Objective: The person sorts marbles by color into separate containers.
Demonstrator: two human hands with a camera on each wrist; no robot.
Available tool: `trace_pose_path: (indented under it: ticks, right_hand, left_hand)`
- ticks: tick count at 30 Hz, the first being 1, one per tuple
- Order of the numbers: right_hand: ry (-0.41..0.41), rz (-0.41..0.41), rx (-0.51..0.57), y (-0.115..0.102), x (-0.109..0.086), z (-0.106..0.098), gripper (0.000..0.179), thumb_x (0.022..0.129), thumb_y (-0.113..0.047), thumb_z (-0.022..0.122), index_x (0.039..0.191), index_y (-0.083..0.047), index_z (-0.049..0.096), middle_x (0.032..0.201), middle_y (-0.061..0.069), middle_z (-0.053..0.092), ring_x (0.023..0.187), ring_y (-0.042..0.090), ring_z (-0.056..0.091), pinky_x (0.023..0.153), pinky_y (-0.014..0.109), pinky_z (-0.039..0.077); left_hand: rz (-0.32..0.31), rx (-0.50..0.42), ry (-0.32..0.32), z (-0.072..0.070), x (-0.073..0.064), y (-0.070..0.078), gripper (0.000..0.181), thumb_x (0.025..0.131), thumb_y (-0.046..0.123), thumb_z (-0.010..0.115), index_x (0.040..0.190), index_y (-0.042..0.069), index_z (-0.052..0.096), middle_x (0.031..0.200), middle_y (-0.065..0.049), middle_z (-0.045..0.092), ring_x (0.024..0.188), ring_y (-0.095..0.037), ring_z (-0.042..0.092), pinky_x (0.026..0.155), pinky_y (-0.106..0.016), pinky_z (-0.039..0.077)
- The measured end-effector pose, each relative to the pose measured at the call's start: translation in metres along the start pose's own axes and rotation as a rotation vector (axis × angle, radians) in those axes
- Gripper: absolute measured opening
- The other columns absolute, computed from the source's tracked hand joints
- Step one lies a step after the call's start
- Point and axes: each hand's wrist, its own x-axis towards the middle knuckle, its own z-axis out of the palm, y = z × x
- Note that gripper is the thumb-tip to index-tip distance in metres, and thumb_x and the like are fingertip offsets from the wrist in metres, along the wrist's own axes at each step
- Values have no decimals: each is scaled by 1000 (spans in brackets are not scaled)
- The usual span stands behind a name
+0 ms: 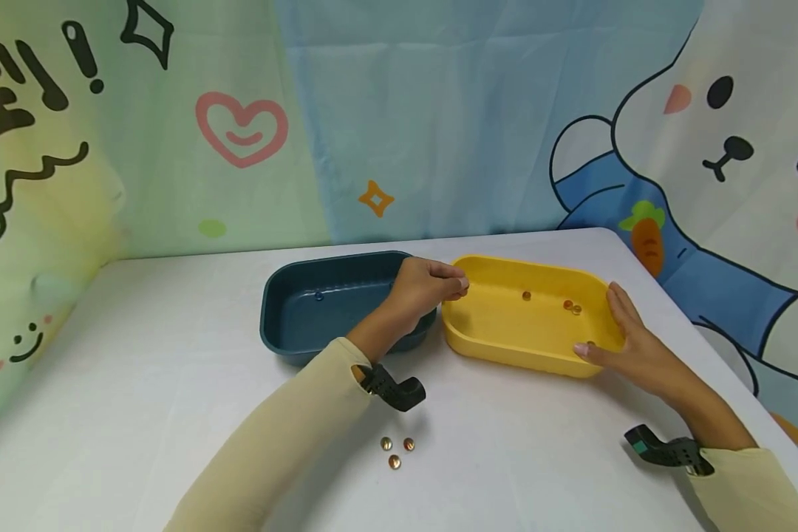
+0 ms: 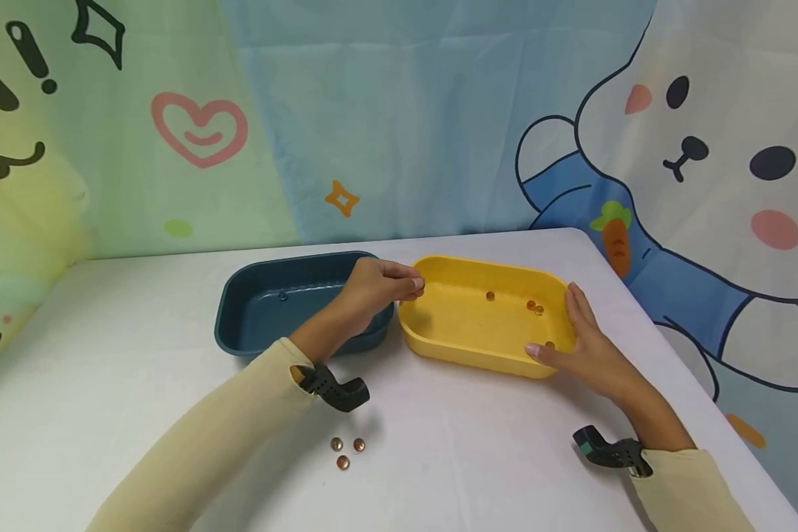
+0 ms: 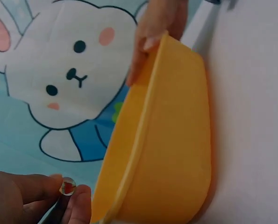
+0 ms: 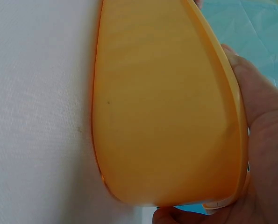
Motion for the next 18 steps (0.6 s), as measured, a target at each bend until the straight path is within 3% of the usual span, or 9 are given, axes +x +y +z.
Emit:
trace_pose_path:
  ticks: [4, 18]
  right_hand:
    - [-1, 4, -2, 1, -1, 0, 112, 86, -37, 72, 152, -9, -14, 158, 10, -23, 143, 46, -7, 102, 69, 16]
    - [-3, -9, 1, 1, 0, -1, 113, 86, -37, 72, 152, -8, -14, 158, 10, -23, 143, 46, -7, 103, 68, 15]
  left_hand:
    - [27, 65, 23, 2, 8, -2, 11, 89, 4, 71, 98, -1, 72, 87, -7, 71, 82, -18, 69, 86, -38, 53]
    - [25, 95, 50, -2, 16, -2, 11, 89, 7, 72, 97, 1, 72, 84, -5, 70, 80, -19, 68, 77, -30, 56]
